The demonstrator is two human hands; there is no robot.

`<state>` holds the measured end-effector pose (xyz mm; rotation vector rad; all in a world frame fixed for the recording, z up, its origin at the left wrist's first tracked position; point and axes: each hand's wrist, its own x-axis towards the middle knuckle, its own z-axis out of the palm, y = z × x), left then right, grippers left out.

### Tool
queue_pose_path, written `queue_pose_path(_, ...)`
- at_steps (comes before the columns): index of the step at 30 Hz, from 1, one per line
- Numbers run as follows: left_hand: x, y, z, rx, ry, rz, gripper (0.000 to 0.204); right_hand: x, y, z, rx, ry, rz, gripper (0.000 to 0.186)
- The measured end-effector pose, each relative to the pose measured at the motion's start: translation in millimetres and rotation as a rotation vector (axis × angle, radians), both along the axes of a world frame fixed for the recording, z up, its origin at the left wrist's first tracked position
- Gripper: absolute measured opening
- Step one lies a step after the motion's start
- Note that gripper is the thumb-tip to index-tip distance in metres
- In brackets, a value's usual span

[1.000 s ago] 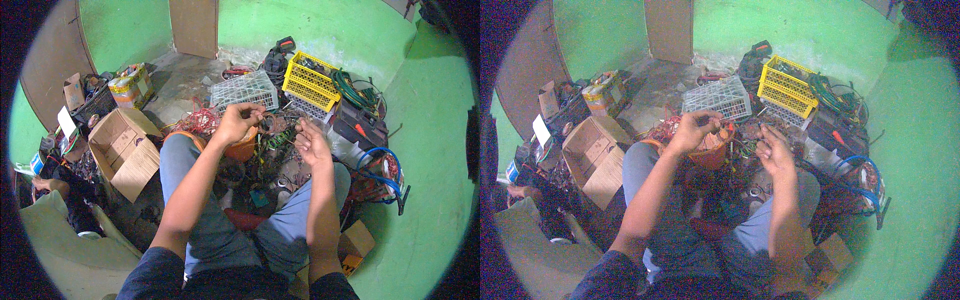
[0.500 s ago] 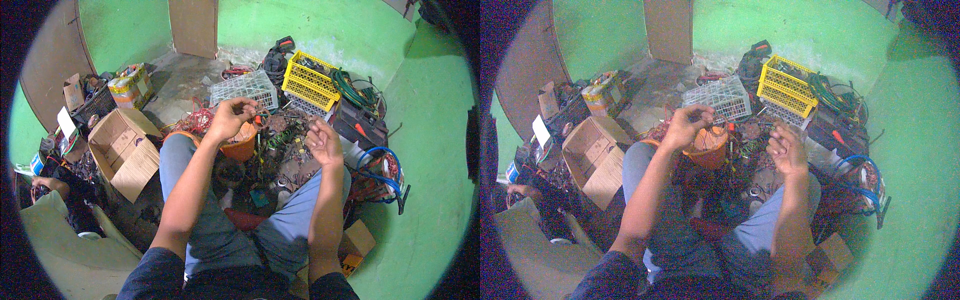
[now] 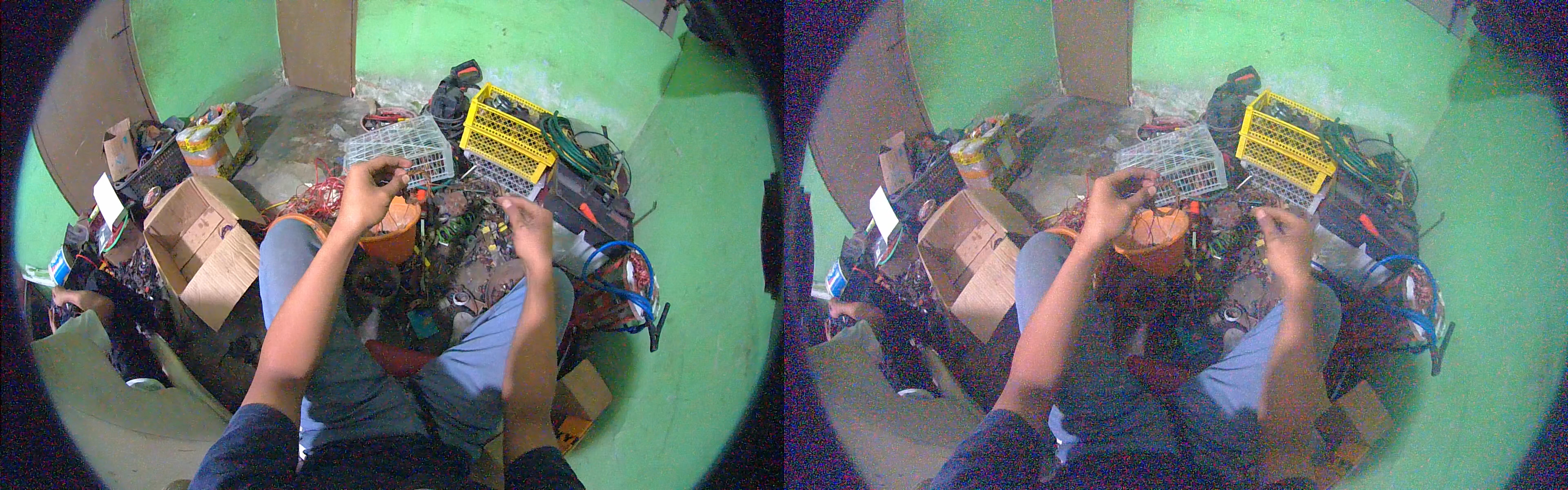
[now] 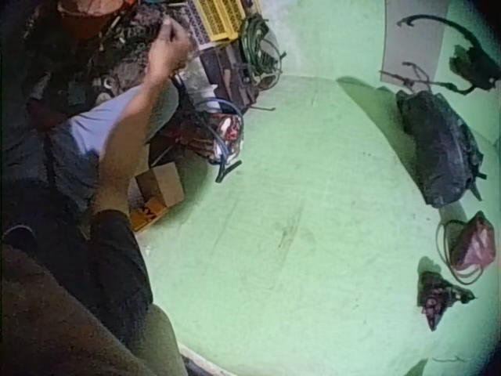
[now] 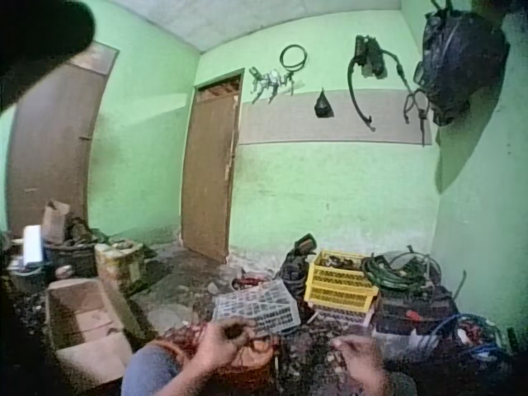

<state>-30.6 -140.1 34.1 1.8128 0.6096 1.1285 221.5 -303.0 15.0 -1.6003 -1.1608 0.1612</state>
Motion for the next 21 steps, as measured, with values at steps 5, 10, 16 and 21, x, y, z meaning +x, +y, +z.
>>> queue_pose_path(5,7.0,-11.9,-3.9,0.086,0.000,0.033,0.020,-36.6,5.8,5.1,-0.139,0.238,0.212,0.024)
queue_pose_path(10,13.3,-16.6,-7.2,0.122,0.042,0.053,0.019,-42.8,16.0,-5.2,-0.027,0.287,0.199,0.022)
queue_pose_path(16,21.7,-23.2,-13.7,0.170,-0.003,0.131,0.017,-52.4,17.8,-11.6,0.075,0.110,0.229,0.016)
queue_pose_path(21,24.5,-27.9,-14.7,0.257,0.002,0.121,0.018,-70.1,21.8,-16.7,0.041,-0.021,0.194,0.013)
